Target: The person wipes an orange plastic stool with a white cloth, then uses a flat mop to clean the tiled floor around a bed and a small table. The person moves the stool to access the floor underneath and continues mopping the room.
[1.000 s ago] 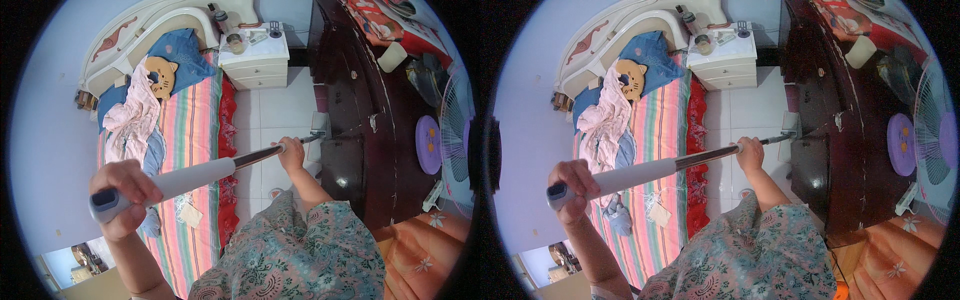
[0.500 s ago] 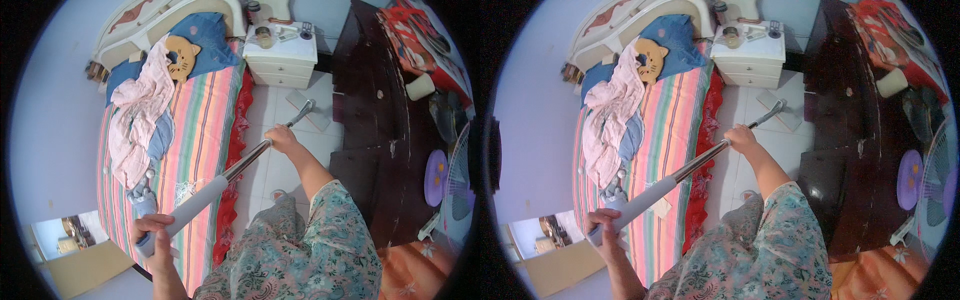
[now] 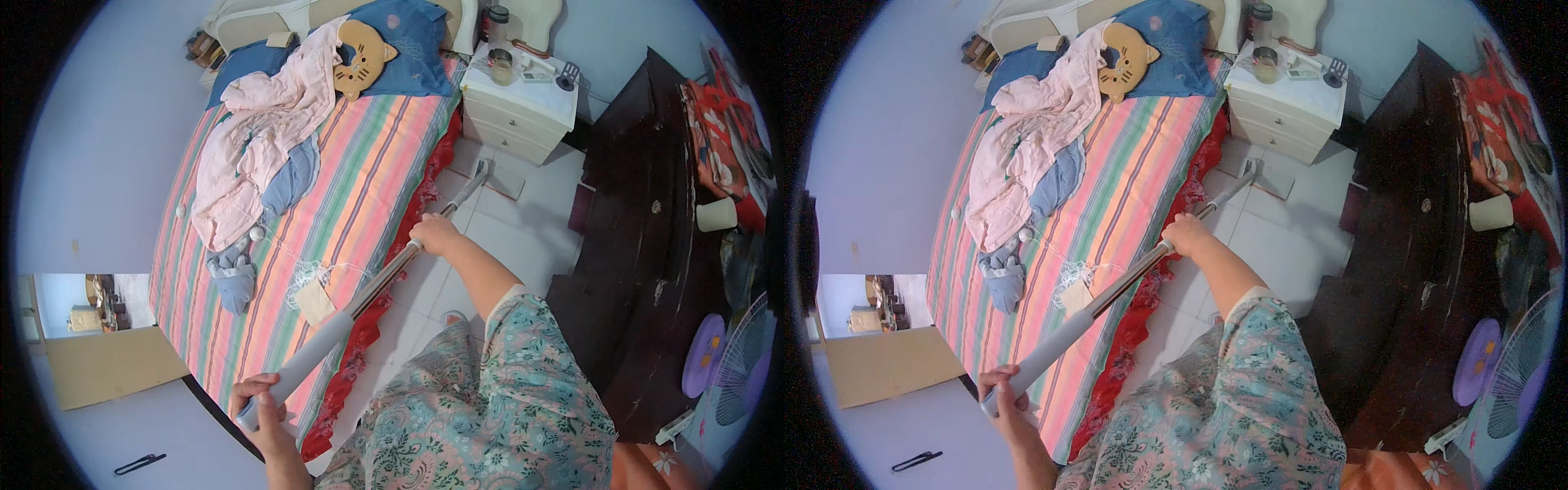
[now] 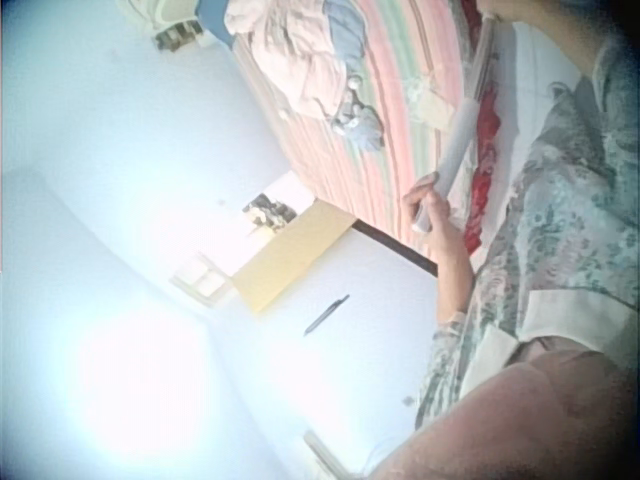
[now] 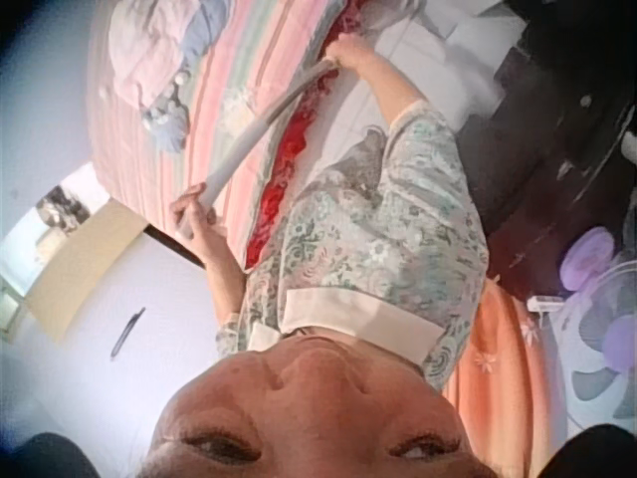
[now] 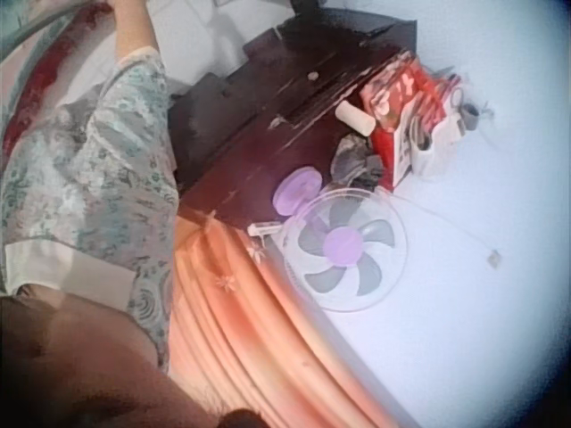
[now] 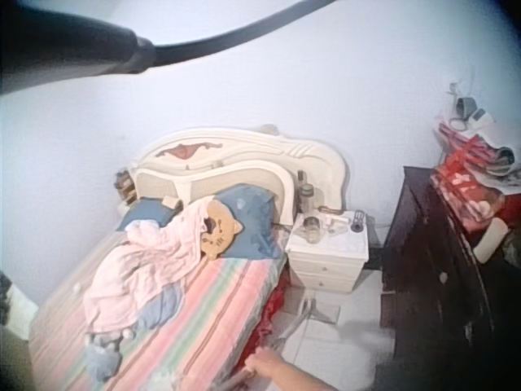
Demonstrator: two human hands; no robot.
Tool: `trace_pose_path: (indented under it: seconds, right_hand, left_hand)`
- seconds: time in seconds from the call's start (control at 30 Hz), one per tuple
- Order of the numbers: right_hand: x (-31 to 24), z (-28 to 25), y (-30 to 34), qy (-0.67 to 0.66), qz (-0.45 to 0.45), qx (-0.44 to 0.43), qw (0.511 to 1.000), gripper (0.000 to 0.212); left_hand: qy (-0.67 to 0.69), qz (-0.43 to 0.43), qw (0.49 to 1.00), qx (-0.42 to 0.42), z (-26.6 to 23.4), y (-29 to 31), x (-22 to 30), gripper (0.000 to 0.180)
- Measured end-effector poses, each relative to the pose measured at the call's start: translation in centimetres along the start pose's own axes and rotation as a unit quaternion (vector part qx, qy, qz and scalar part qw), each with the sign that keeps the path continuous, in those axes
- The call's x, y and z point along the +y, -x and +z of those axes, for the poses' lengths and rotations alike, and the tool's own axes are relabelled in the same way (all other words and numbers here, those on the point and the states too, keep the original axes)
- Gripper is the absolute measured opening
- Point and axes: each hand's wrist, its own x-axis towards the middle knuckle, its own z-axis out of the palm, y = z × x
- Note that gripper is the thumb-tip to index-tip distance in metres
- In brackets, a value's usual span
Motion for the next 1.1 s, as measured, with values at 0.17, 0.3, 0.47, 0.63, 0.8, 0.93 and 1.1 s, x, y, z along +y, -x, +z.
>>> trace_pose_path:
  seconds: [0.17, 0.3, 0.47, 0.63, 0.8, 0.93, 1.1]
  right_hand:
    - [-1.2, -1.7, 1.4, 0.029, -0.032, -0.001, 0.999, 0.003]
    - [2.6, -2.3, 2.0, 0.052, -0.016, 0.034, 0.998, 0.004]
    - [7.6, -2.3, 2.1, 0.014, 0.048, -0.013, 0.999, 0.005]
    - [8.1, -2.5, 1.9, 0.006, 0.088, 0.007, 0.996, 0.008]
    - [7.6, -1.0, 2.1, 0.024, 0.084, -0.010, 0.996, 0.011]
    - [4.4, -0.8, 3.0, 0.019, 0.080, -0.028, 0.996, 0.010]
    - [-1.6, 2.4, 3.9, 0.011, 0.065, -0.050, 0.997, 0.011]
  left_hand:
    - [0.011, 0.040, 0.999, 0.019, -1.3, 1.0, 0.1, 0.027]
    - [0.022, 0.034, 0.999, -0.016, 1.5, 1.4, -0.1, 0.031]
    - [-0.024, 0.074, 0.983, -0.166, 5.3, 0.2, -0.5, 0.026]
    - [-0.053, 0.084, 0.974, -0.205, 6.3, -1.2, 1.4, 0.022]
    - [-0.090, 0.076, 0.969, -0.219, 5.6, -0.1, 2.0, 0.020]
    - [-0.078, 0.069, 0.974, -0.202, 3.0, 0.5, 2.7, 0.017]
    - [-0.070, 0.027, 0.985, -0.154, -2.8, 3.2, 2.2, 0.015]
